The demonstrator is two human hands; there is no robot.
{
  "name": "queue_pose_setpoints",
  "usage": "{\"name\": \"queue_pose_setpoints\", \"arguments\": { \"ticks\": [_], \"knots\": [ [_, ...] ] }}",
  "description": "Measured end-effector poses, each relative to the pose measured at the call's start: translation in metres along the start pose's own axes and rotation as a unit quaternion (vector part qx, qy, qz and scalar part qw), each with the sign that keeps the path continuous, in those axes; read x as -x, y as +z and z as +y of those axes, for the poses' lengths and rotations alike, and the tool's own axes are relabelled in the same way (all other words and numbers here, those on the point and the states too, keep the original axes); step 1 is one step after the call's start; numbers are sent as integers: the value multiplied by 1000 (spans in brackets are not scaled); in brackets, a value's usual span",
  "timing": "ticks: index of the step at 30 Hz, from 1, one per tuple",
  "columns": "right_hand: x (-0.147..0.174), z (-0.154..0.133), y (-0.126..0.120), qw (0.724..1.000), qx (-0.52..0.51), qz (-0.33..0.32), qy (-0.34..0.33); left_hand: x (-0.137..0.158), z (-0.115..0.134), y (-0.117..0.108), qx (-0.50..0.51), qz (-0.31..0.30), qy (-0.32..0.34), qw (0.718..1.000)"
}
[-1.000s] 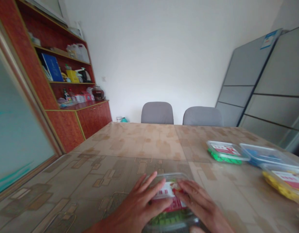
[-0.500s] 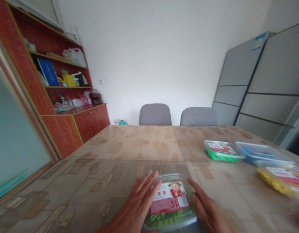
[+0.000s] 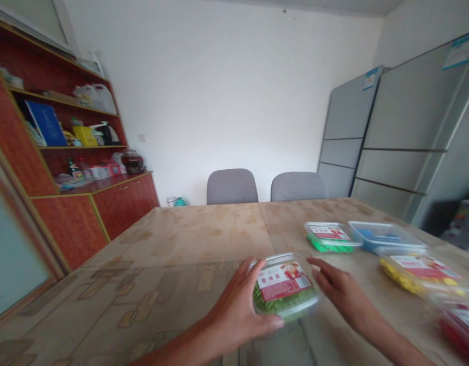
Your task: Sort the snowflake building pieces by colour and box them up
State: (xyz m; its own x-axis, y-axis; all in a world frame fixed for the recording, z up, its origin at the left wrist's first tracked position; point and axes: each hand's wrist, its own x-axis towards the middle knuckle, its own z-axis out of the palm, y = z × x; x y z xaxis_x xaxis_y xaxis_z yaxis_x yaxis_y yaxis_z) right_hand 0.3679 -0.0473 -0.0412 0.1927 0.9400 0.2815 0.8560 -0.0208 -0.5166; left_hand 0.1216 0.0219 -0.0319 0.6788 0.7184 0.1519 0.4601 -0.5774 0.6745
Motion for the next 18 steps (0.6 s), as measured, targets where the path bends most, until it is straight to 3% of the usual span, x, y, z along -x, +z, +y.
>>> {"name": "queue_pose_setpoints", "arguments": {
  "ticks": [5, 10, 14, 18],
  "knots": [
    [-10, 44, -46, 963, 267, -3, 33, -47, 24, 49, 33, 10, 63, 997],
    [-11, 85, -78, 925, 368, -14, 98, -91, 51, 92, 59, 0, 118, 991],
    [-9, 106, -89, 908, 389, -4, 155, -107, 62, 101, 37, -76, 111, 990],
    [-7, 109, -90, 911, 380, -2, 159, -82, 51, 94, 23, -75, 146, 986]
  ]
}}
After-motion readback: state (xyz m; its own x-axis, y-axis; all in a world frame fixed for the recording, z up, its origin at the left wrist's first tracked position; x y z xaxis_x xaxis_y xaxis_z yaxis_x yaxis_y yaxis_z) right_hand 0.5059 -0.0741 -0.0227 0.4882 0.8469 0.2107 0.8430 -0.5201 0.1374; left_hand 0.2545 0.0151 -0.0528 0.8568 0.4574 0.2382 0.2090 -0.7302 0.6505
